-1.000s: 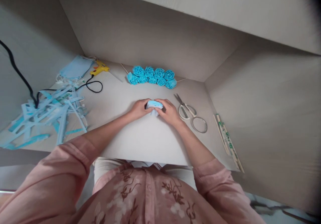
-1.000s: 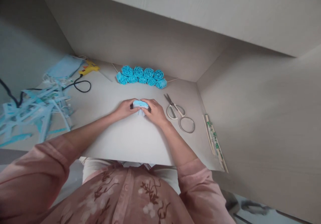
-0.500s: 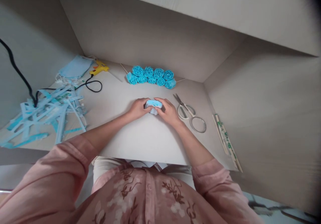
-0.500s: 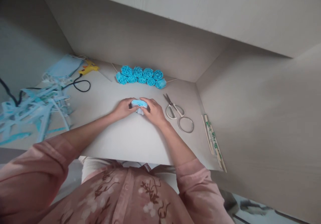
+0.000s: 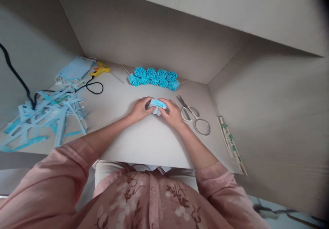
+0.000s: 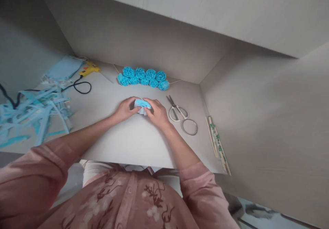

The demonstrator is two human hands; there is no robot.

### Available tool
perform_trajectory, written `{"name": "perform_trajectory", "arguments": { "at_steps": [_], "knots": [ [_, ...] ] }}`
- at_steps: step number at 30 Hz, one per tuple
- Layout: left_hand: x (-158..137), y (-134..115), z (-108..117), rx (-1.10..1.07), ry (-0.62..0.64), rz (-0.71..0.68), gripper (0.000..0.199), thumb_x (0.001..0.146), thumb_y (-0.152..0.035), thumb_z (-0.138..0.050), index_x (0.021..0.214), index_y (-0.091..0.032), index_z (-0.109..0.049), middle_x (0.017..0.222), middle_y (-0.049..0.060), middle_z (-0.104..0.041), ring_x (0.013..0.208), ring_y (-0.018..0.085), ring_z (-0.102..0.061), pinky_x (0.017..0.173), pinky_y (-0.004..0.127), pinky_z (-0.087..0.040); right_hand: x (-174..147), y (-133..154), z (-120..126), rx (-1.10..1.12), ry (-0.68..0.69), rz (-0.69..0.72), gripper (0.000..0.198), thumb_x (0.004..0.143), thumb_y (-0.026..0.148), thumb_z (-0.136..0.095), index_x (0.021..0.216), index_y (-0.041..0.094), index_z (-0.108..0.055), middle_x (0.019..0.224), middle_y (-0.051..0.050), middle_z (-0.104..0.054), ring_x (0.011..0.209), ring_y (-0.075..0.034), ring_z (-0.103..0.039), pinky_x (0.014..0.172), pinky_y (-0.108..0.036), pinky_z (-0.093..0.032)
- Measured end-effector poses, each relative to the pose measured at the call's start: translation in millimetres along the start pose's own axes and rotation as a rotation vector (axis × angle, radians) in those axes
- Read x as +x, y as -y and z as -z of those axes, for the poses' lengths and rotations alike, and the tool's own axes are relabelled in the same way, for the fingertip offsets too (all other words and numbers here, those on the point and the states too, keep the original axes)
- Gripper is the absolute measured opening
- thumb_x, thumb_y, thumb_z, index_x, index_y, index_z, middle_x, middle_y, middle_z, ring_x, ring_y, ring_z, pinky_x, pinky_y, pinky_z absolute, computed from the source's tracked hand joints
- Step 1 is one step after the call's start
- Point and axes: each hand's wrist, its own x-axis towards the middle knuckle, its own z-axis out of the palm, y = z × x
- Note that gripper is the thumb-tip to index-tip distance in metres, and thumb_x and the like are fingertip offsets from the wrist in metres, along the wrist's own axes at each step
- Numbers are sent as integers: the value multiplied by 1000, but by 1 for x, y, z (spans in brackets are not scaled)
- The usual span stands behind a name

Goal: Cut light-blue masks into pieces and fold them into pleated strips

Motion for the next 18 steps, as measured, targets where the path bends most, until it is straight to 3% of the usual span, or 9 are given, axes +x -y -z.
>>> {"name": "perform_trajectory", "arguments": {
  "at_steps": [4, 9, 13, 18],
  "knots": [
    [-1, 2, -1, -23, 85, 30, 53, 76, -29, -63, 127, -18, -54, 126, 8, -64, 114, 23, -60, 100, 35, -45, 0, -2, -1, -7, 67, -37, 41, 89, 25, -55, 130, 21, -57, 121, -10, -68, 107, -25, -63, 94, -38, -49],
    [-1, 3, -2, -86, 105, 38, 79, 72, -34, -70, 143, -15, -40, 145, 13, -50, 132, 27, -49, 111, 39, -37, 0, 0, 0, -11, -44, -60, 41, 90, 30, -55, 131, 22, -58, 121, -10, -68, 108, -25, -63, 95, -37, -48],
    [-1, 0, -1, -73, 112, 66, 78, 72, -34, -69, 143, -16, -42, 140, 13, -54, 125, 28, -53, 107, 40, -40, -1, 2, -2, -31, 41, -45, 40, 89, 25, -55, 129, 22, -60, 117, -9, -70, 104, -24, -64, 91, -36, -50],
    [0, 4, -4, -248, 64, 96, 60, 74, -37, -67, 129, -16, -52, 123, 9, -64, 108, 21, -62, 95, 33, -47, 0, 8, -2, 44, -54, -49, 38, 89, 28, -57, 126, 22, -60, 120, -9, -69, 108, -23, -64, 95, -36, -49]
  ]
}}
